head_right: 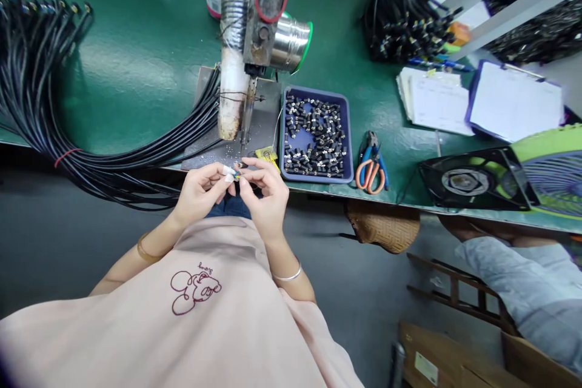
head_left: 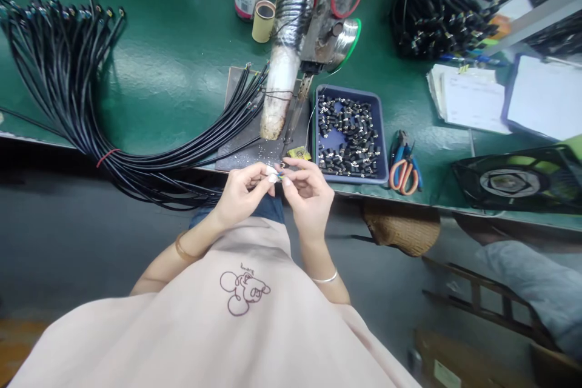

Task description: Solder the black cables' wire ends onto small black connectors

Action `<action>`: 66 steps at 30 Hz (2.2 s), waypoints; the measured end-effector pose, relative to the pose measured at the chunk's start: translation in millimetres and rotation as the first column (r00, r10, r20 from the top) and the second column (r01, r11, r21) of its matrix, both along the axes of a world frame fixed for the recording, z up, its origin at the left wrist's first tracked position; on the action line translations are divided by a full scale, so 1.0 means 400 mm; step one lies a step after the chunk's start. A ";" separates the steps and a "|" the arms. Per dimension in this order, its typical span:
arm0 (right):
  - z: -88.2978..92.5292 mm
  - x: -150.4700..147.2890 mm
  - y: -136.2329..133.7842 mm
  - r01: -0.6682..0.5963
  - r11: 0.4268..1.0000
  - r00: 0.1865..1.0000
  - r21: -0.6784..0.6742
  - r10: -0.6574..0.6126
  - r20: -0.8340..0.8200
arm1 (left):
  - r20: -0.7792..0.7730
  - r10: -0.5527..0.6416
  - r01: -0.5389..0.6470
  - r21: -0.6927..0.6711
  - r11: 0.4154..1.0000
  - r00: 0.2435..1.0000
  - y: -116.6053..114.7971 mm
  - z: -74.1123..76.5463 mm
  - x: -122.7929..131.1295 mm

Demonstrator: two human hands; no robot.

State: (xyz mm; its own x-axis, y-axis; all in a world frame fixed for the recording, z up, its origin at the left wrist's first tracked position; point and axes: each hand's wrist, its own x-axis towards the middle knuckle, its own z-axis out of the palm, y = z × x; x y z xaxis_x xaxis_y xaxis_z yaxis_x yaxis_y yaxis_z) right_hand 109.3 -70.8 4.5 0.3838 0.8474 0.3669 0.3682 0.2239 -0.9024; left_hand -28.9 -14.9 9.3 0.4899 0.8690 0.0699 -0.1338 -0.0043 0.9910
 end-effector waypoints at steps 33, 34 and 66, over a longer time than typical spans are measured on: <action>0.009 0.036 0.011 0.060 0.998 0.990 -0.027 -0.056 0.129 | 0.046 0.022 -0.013 -0.186 0.982 0.999 0.040 -0.024 0.039; 0.009 0.036 0.012 0.060 0.998 0.989 -0.025 -0.056 0.139 | 0.042 0.020 -0.012 -0.182 0.983 0.999 0.041 -0.025 0.040; 0.040 0.060 0.041 -0.016 0.998 0.967 -0.069 0.033 0.251 | 0.008 0.004 -0.002 -0.192 0.981 1.000 0.075 0.008 0.052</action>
State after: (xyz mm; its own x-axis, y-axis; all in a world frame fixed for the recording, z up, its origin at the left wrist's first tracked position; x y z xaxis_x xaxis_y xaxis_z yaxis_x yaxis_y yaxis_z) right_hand 133.4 -54.3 20.5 0.2647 0.8809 0.3924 0.5808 0.1793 -0.7941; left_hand -8.2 15.1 12.6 0.4873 0.8681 -0.0946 -0.1423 0.1858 0.9722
